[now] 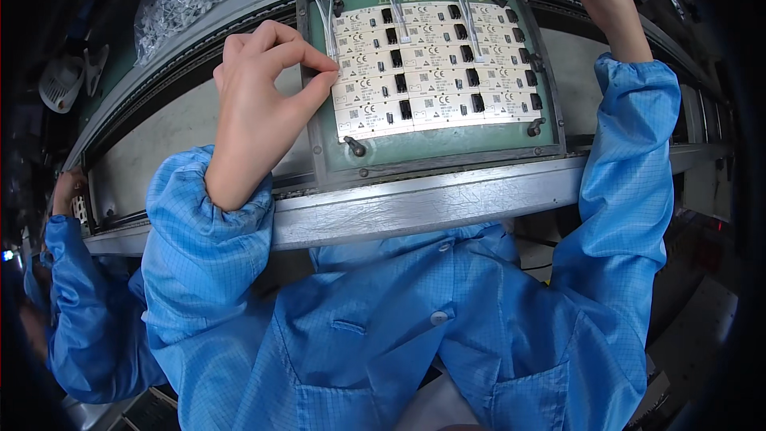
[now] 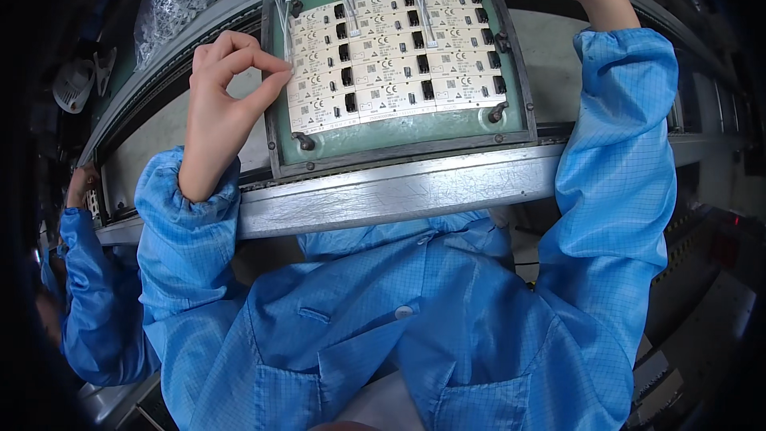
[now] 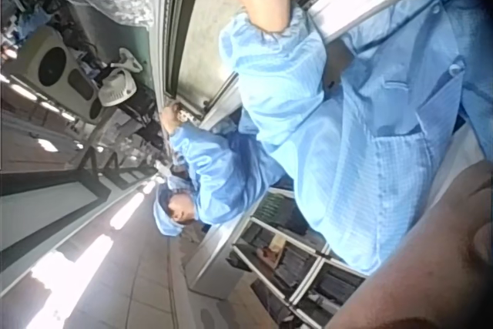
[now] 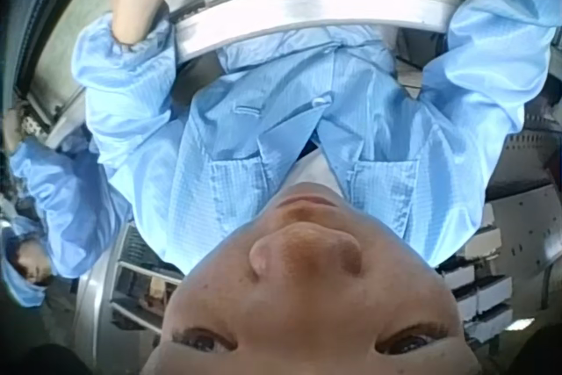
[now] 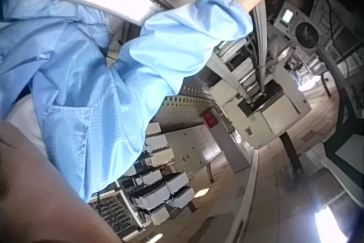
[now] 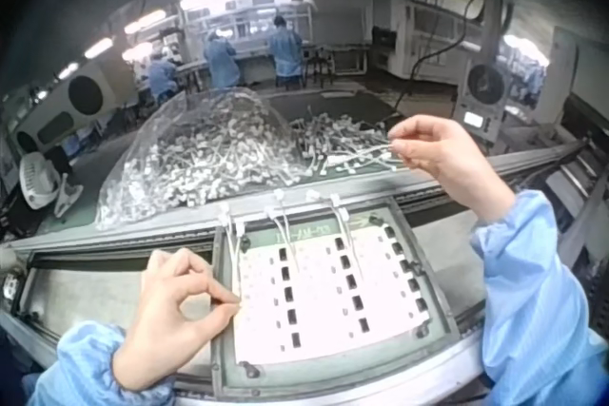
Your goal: Assembling small electronic components onto LED panel circuit boards on a production line.
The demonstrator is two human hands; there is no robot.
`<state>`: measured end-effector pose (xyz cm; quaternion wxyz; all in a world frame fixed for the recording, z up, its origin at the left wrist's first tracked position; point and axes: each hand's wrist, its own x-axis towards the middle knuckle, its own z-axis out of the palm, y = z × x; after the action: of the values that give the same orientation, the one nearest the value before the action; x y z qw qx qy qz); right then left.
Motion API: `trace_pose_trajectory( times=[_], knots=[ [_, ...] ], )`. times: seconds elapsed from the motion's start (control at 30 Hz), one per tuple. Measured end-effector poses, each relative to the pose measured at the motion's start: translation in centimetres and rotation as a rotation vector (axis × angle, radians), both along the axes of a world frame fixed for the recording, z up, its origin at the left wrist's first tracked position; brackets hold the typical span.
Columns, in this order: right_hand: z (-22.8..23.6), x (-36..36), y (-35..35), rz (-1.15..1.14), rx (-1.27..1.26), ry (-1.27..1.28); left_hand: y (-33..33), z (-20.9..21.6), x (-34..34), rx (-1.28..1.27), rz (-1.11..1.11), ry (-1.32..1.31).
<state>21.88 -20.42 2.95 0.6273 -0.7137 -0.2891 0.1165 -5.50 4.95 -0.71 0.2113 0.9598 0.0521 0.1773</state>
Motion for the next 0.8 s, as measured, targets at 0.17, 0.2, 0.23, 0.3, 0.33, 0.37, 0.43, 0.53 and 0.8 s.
trace_pose_trajectory(
  times=[0.17, 0.2, 0.23, 0.3, 0.33, 0.37, 0.43, 0.53, 0.8],
  knots=[
    [0.1, -0.7, 0.9, -0.063, 0.122, 0.073, -0.5, 0.9, -0.7, 0.154, -0.007, -0.022],
    [0.4, -0.7, 0.7, -0.109, 0.101, 0.071, -0.6, 1.3, -0.7, 0.205, -0.071, -0.038],
    [0.2, -0.3, 0.4, -0.099, 0.117, 0.102, -0.8, 1.6, -0.7, 0.258, -0.136, -0.055],
    [0.5, -0.7, 0.3, -0.165, 0.04, -0.009, -1.3, 2.1, -1.3, 0.32, -0.153, -0.056],
    [0.5, -0.8, 0.2, -0.208, -0.022, -0.083, -1.7, 2.2, -1.5, 0.371, -0.161, -0.045],
    [-0.2, -0.2, -0.2, -0.223, -0.059, -0.158, -2.0, 2.3, -1.7, 0.388, -0.164, -0.04],
    [0.5, -1.3, 0.3, -0.208, -0.101, -0.207, -2.4, 2.8, -1.7, 0.414, -0.171, -0.005],
    [-0.6, -0.3, -0.2, -0.189, -0.113, -0.333, -2.4, 4.8, 1.2, 0.431, -0.215, 0.1],
    [-1.2, -3.3, 0.7, 0.08, -0.074, -0.255, -0.7, 2.7, 19.2, 0.433, -0.145, -0.075]
  ],
)
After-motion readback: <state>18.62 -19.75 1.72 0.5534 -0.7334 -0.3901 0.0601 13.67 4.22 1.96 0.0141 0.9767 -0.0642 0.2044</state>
